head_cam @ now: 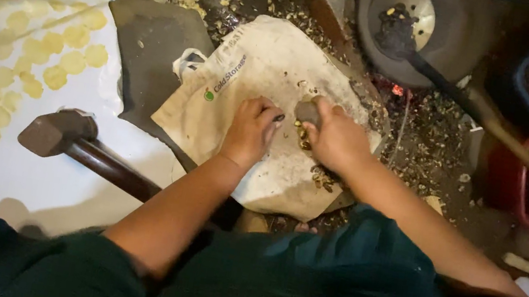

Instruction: The person flattens yellow cassava slices on a white sheet using a hammer. They then use a stone to crush roasted cassava pieces on a cloth bag, separating the crushed material by hand.

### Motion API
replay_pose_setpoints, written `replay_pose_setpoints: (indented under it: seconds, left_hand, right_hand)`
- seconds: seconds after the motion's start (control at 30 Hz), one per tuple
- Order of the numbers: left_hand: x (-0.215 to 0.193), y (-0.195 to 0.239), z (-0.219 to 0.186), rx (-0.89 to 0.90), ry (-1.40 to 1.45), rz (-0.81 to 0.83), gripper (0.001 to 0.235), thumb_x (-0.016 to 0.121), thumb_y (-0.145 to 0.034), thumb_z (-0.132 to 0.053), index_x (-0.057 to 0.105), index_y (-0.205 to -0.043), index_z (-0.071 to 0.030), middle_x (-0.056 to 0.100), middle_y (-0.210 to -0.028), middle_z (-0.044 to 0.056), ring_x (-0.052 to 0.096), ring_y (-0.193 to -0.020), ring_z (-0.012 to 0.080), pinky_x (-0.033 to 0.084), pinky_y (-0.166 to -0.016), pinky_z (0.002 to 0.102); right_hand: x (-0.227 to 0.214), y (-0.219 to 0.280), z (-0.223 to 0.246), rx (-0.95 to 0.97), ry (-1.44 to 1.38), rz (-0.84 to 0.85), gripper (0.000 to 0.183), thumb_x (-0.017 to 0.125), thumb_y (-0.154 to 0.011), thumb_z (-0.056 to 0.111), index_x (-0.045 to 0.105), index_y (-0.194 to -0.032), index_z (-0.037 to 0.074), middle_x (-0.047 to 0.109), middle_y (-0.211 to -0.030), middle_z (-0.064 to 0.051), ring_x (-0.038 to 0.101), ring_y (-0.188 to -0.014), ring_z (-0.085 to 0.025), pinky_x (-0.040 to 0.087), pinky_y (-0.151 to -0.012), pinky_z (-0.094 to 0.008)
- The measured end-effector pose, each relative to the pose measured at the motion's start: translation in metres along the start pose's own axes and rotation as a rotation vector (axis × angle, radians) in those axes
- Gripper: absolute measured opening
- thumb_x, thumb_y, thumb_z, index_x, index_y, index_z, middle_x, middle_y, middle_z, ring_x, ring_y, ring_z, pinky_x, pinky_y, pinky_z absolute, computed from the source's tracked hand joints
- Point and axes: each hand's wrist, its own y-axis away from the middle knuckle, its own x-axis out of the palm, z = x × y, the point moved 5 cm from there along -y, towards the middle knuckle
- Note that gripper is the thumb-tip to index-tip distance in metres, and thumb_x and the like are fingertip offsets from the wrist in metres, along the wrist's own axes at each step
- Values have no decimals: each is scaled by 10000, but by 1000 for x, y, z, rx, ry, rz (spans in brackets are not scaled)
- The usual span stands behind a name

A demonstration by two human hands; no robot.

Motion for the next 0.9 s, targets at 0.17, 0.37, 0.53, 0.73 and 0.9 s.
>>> replay_pose_setpoints:
  seconds: [0.17, 0.37, 0.53, 0.73, 0.9]
  left_hand:
    - [8, -18, 4, -127, -63, -45, 105, 784, -870, -274, 732, -943, -218, 612, -1049, 31, 604, -1061, 295, 489, -928, 452]
    - [2, -19, -11, -172, -205, 3, 270, 779, -850, -371, 718, -1088, -259, 616, -1117, 22, 592, -1128, 287, 470, -935, 471]
    - [2, -9, 5, -96, -194, -50, 298, 657, -924, -188, 673, -1220, -212, 623, -1097, 79, 608, -1088, 324, 497, -898, 456]
    - [6, -5, 13, -26, -76, -55, 267, 624, -953, -153, 679, -1212, -193, 623, -1070, 99, 616, -1046, 353, 504, -899, 465]
    - [4, -16, 4, -85, -52, -102, 142, 683, -947, -183, 720, -1078, -144, 629, -1059, 132, 622, -1018, 380, 505, -889, 474]
  right_hand:
    - [-31, 25, 33, -64, 150, 16, 534, 572, -978, 376, 412, -1474, 258, 585, -1269, -244, 707, -980, -532, 568, -849, -630]
    - [-65, 22, 48, -22, -65, -102, 507, 530, -1031, 348, 380, -1483, 176, 599, -1182, -290, 679, -947, -595, 543, -822, -667]
    - [-41, 12, 48, -171, 145, -65, 470, 566, -998, 388, 461, -1434, 247, 597, -1201, -227, 707, -955, -525, 577, -824, -608]
    - [-11, -22, 2, -38, -76, -6, 483, 577, -995, 363, 446, -1396, 127, 622, -1208, -298, 673, -1044, -553, 542, -878, -636]
    - [-27, -1, 27, -58, 117, 0, 487, 550, -1004, 405, 429, -1411, 166, 613, -1231, -267, 709, -961, -519, 570, -833, -612]
